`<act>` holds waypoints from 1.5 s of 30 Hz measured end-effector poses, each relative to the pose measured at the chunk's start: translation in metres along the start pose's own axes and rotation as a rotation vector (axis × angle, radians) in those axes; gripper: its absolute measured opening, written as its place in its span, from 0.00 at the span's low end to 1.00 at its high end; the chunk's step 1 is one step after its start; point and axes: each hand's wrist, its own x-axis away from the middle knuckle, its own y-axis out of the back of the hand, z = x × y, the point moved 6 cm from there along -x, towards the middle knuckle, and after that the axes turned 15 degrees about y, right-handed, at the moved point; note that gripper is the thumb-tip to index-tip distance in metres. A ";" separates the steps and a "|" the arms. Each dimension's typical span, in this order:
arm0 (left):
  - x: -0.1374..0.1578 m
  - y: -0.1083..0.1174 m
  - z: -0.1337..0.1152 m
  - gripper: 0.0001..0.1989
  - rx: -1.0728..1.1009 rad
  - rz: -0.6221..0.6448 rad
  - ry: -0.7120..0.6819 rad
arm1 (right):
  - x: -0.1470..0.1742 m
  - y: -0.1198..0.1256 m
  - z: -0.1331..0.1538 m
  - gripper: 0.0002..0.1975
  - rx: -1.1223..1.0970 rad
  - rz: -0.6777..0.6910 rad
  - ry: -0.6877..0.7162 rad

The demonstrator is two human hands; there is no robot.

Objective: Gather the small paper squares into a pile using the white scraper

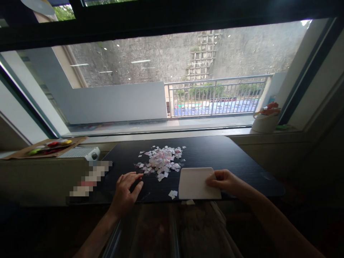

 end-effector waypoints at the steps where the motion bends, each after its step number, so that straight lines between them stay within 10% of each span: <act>1: 0.000 0.000 0.000 0.15 -0.003 -0.002 -0.003 | 0.000 0.000 0.003 0.18 0.004 0.014 0.008; 14: 0.000 0.000 0.001 0.14 -0.023 -0.012 -0.017 | -0.076 -0.047 0.012 0.17 -0.013 0.193 0.074; 45: 0.000 0.003 -0.005 0.15 -0.025 0.002 -0.029 | -0.025 -0.014 0.019 0.16 0.043 0.198 0.083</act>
